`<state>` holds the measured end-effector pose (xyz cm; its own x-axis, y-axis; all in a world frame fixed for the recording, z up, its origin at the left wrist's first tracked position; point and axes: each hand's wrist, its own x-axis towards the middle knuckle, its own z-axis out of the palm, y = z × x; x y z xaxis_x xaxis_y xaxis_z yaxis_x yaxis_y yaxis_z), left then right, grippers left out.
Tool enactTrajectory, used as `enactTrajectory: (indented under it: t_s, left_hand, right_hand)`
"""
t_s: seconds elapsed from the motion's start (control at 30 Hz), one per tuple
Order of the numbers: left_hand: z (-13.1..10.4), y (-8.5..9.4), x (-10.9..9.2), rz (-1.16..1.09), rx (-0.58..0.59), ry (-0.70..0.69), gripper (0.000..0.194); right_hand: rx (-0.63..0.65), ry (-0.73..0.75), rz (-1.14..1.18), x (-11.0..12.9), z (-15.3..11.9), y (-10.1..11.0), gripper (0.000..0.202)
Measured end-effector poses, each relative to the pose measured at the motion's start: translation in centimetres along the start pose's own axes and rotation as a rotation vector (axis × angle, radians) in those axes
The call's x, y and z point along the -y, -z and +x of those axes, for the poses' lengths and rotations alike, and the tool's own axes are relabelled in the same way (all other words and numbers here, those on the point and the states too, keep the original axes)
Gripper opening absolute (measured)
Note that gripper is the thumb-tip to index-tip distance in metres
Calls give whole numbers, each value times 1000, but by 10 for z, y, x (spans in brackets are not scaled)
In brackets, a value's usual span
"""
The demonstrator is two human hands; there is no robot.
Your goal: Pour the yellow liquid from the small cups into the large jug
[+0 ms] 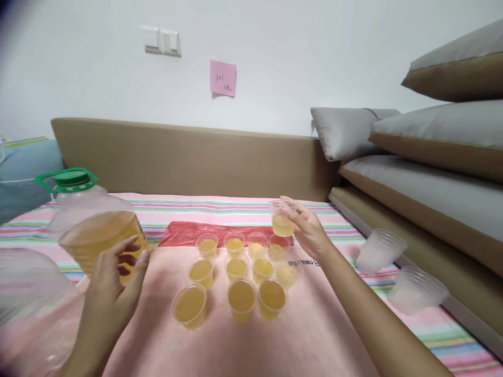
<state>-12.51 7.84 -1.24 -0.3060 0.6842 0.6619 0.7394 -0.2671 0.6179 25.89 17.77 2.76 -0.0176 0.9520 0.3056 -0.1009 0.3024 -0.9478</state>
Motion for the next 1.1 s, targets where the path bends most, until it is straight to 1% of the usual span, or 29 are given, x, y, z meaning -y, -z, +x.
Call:
enactTrajectory:
  t_s: [0.1, 0.17, 0.23, 0.33, 0.47, 0.63, 0.9, 1.1]
  left_hand:
    - [0, 0, 0, -1, -3, -6, 47]
    - [0, 1, 0, -2, 0, -4, 47]
    - [0, 1, 0, -5, -1, -5, 46]
    - [0, 1, 0, -6, -6, -17, 45]
    - [-1, 1, -2, -9, -9, -18, 45]
    - [-3, 0, -5, -11, -2, -1, 46]
    - [-1, 1, -5, -4, 4, -1, 46]
    - [-2, 1, -5, -3, -4, -8, 45]
  right_hand:
    - [55, -17, -32, -11, 4, -14, 57]
    - [84, -19, -68, -19, 8, -18, 61]
    - [105, -15, -122, -26, 10, -18, 66]
    - [147, -19, -226, -32, 11, -13, 71]
    - [206, -26, -366, -33, 9, -2, 73]
    - [242, -18, -506, -36, 8, 6, 74]
    - [289, 44, -660, -34, 9, 4, 70]
    - [320, 99, -766, -33, 13, 3, 71]
